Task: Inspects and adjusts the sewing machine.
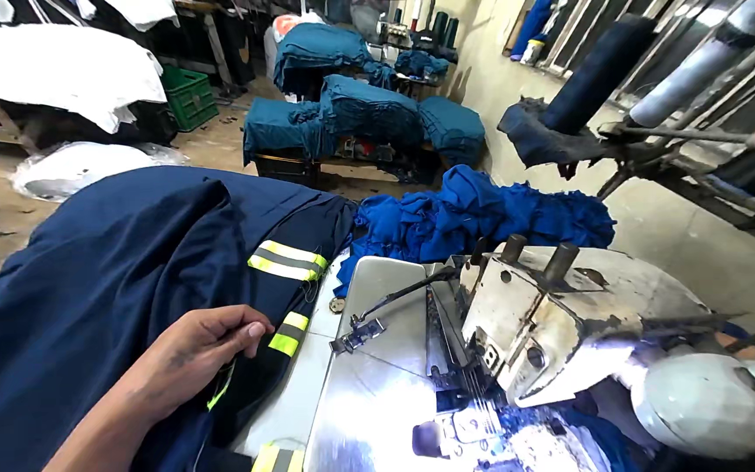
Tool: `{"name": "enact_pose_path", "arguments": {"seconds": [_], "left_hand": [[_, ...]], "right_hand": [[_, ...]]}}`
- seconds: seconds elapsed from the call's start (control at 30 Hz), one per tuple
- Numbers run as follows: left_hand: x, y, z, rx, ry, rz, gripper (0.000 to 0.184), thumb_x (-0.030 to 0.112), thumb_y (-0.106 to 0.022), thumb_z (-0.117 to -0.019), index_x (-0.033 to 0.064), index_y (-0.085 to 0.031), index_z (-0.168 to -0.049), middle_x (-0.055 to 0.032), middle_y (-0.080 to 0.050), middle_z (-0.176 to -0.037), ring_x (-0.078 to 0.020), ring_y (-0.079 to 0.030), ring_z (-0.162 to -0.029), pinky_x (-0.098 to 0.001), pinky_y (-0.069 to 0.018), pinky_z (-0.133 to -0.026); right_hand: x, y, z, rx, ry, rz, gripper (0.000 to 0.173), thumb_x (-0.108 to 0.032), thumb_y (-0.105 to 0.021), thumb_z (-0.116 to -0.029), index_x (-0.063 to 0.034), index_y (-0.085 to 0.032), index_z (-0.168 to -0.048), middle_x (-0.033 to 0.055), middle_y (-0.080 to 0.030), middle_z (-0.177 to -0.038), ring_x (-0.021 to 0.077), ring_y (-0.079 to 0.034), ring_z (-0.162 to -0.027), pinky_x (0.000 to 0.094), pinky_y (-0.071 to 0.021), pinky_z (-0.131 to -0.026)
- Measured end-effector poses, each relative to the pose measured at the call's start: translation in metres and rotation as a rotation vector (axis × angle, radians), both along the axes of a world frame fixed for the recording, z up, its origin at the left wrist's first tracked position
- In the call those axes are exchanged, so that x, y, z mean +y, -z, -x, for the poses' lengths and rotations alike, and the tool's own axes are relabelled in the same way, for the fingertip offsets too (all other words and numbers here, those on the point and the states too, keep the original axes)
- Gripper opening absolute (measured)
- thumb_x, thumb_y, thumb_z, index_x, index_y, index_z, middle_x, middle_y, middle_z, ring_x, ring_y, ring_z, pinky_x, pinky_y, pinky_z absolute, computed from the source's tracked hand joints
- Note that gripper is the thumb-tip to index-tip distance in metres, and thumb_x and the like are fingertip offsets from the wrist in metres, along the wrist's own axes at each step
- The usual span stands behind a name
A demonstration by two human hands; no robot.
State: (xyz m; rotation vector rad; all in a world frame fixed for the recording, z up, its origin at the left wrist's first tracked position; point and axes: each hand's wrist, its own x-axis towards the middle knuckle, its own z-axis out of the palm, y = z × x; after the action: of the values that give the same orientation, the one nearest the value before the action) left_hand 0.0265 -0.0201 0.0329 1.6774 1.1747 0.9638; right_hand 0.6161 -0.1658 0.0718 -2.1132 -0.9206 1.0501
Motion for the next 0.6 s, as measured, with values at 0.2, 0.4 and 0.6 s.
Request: {"name": "enact_pose_path", "arguments": {"seconds": [0.2, 0.4, 0.6], "left_hand": [[0.035, 0.056, 0.042, 0.038, 0.193, -0.142, 0.018, 0.028, -0.062, -0.0947, 0.0198, -0.076, -0.089, 0.0037, -0.07, -0.072, -0.0047, -0.059, -0.056, -0.0169, -0.0454, -0.05], [0.034, 0.056, 0.04, 0.029, 0.18, -0.138, 0.017, 0.027, -0.062, -0.0937, 0.0192, -0.076, -0.087, 0.0033, -0.07, -0.072, -0.0047, -0.059, -0.056, -0.0168, -0.0461, -0.051], [0.034, 0.056, 0.04, 0.035, 0.185, -0.14, 0.018, 0.027, -0.062, -0.0943, 0.0193, -0.076, -0.087, 0.0034, -0.07, -0.072, -0.0047, -0.059, -0.056, -0.0167, -0.0457, -0.051]], "right_hand": [[0.007, -0.061, 0.088, -0.02, 0.046, 0.067, 0.025, 0.001, -0.034, -0.1089, -0.004, -0.056, -0.098, -0.001, -0.055, -0.076, 0.0013, -0.056, -0.065, 0.0145, -0.0499, -0.066], [0.011, -0.067, 0.094, 0.063, 0.094, 0.093, 0.033, -0.004, -0.03, -0.1107, -0.0055, -0.057, -0.093, -0.0002, -0.056, -0.072, 0.0021, -0.056, -0.063, 0.0149, -0.0488, -0.063], [0.007, -0.063, 0.088, 0.019, 0.055, 0.1, 0.03, 0.001, -0.03, -0.1088, -0.0078, -0.055, -0.095, -0.0038, -0.057, -0.072, -0.0011, -0.058, -0.064, 0.0129, -0.0506, -0.065]]}}
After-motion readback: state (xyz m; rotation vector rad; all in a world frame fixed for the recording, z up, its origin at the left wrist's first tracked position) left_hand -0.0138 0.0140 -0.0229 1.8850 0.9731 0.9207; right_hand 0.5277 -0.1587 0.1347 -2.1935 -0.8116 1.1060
